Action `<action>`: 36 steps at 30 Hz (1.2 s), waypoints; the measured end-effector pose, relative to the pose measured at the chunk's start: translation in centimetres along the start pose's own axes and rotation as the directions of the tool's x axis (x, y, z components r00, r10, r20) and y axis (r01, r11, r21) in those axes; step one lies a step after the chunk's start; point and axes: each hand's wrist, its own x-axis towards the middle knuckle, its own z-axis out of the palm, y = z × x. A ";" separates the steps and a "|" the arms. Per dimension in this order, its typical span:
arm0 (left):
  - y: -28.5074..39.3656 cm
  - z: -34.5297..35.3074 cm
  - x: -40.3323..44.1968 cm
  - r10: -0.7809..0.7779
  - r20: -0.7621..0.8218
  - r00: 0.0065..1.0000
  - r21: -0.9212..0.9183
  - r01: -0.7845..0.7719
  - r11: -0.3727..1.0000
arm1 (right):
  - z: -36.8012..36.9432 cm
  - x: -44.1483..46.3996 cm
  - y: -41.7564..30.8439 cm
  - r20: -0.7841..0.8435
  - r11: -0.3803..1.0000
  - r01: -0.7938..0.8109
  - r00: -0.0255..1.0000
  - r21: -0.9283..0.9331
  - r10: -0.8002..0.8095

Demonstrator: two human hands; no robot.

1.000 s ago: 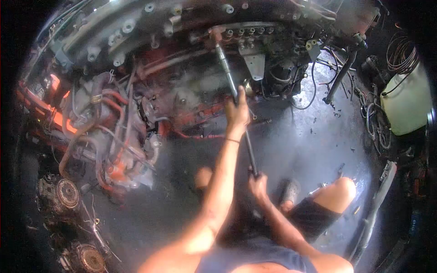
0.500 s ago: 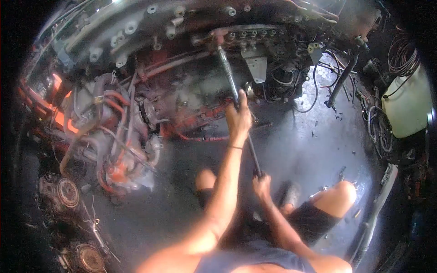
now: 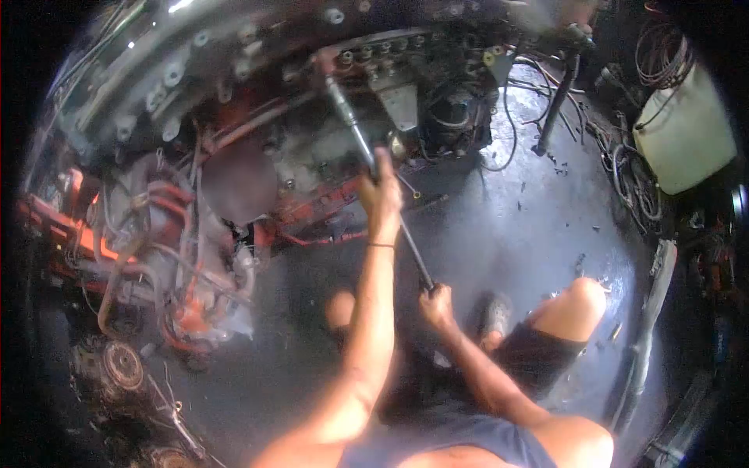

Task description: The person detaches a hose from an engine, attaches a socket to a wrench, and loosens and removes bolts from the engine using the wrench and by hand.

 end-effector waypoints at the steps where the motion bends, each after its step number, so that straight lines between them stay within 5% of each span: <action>1: -0.4 -0.4 0.7 -0.051 0.048 0.998 -0.059 0.054 0.997 | -0.2 -0.2 -0.4 -0.052 0.999 0.048 0.997 -0.022 -0.049; 3: -1.5 -1.6 2.2 -0.045 0.369 0.928 -0.270 0.153 0.951 | -1.1 1.0 -0.5 0.048 0.998 -0.039 0.998 0.051 0.037; 5: -3.3 -3.9 4.2 0.219 0.792 0.569 -0.540 0.487 0.687 | -3.6 1.9 -1.3 0.481 0.984 -0.137 0.874 0.113 0.067; 6: -4.7 -4.1 5.8 0.441 0.833 0.334 -0.545 0.634 0.549 | -4.3 2.6 -0.8 0.631 0.945 -0.248 0.773 0.215 0.059; 7: -4.7 -3.7 6.1 0.443 0.832 0.334 -0.546 0.636 0.545 | -4.4 3.2 -0.4 0.629 0.945 -0.248 0.775 0.212 0.062; 9: -5.0 -3.4 5.9 0.413 0.816 0.405 -0.578 0.598 0.555 | -4.2 3.5 0.3 0.424 0.989 0.002 0.904 0.145 -0.064; 10: -4.3 -3.4 5.6 0.255 0.798 0.546 -0.557 0.507 0.658 | -3.6 4.3 1.9 0.404 0.996 -0.021 0.915 0.088 -0.016; 11: -3.1 -2.6 4.2 0.259 0.794 0.550 -0.564 0.505 0.653 | -3.0 5.1 3.6 0.383 0.998 -0.048 0.923 0.033 0.032; 12: -1.4 -1.1 2.3 0.064 0.517 0.853 -0.378 0.161 0.911 | -3.8 4.5 2.2 0.228 0.997 0.034 0.973 -0.068 -0.017; 13: -0.3 -0.1 0.7 0.049 0.080 0.996 0.030 -0.051 0.998 | -3.1 4.7 2.8 0.170 0.995 0.058 0.985 -0.081 -0.044; 15: -1.9 0.6 0.7 0.280 -0.177 0.944 0.263 -0.229 0.937 | -1.9 4.5 3.7 0.116 0.992 0.080 0.991 -0.093 -0.069; 18: -2.0 0.9 1.2 0.452 -0.229 0.862 0.303 -0.378 0.875 | -1.2 2.8 3.1 -0.069 0.993 0.120 0.990 0.009 -0.120; 20: -0.8 0.2 1.5 -0.068 0.005 0.998 -0.079 0.068 0.995 | -2.9 2.2 0.7 0.115 0.987 0.036 0.992 0.157 -0.054; 21: -1.3 -0.4 2.6 -0.061 0.000 0.998 -0.086 0.061 0.994 | -3.5 2.7 0.6 0.117 0.987 0.045 0.991 0.153 -0.064; 22: -3.3 -1.6 4.5 0.043 0.524 0.850 -0.474 0.249 0.844 | -4.1 3.0 0.8 0.284 0.974 -0.086 0.959 0.211 0.024; 23: -3.8 -2.4 5.1 0.365 0.792 0.489 -0.607 0.570 0.554 | -4.7 3.1 1.2 0.452 0.944 -0.227 0.886 0.239 0.099; 25: -5.5 -1.7 6.1 0.538 0.770 0.344 -0.597 0.686 0.416 | -4.7 3.9 2.1 0.620 0.905 -0.358 0.771 0.230 0.147; 27: -4.3 -1.5 5.1 0.299 0.717 0.630 -0.663 0.484 0.571 | -3.5 5.3 3.7 0.367 0.972 0.065 0.918 0.226 -0.146; 28: -3.6 -1.3 4.2 0.188 0.607 0.772 -0.656 0.354 0.666 | -3.9 5.5 2.9 0.317 0.998 -0.057 0.947 -0.006 0.056; 29: -2.8 -0.5 3.5 0.196 0.603 0.773 -0.663 0.351 0.661 | -3.4 5.7 3.4 0.316 0.999 -0.050 0.947 -0.013 0.052; 30: -2.2 0.1 2.7 0.030 0.360 0.932 -0.413 0.131 0.901 | -2.3 5.1 4.0 0.085 0.981 0.133 0.989 -0.143 -0.121; 31: -1.3 0.5 1.4 -0.018 0.033 0.999 -0.024 0.019 1.000 | -0.9 4.4 5.1 -0.118 0.916 0.267 0.942 -0.300 -0.313; 32: 0.1 0.8 -0.5 0.132 -0.066 0.989 0.058 -0.128 0.990 | 0.4 4.6 6.5 -0.109 0.917 0.266 0.945 -0.298 -0.309; 34: -1.3 1.1 0.7 0.153 -0.165 0.974 0.107 -0.137 0.985 | 1.7 5.3 7.6 -0.144 0.987 0.077 0.988 0.139 -0.057; 36: -1.8 0.4 1.5 0.078 -0.046 0.996 -0.018 -0.079 0.997 | 0.4 3.6 4.9 -0.037 0.968 0.010 0.999 0.251 -0.001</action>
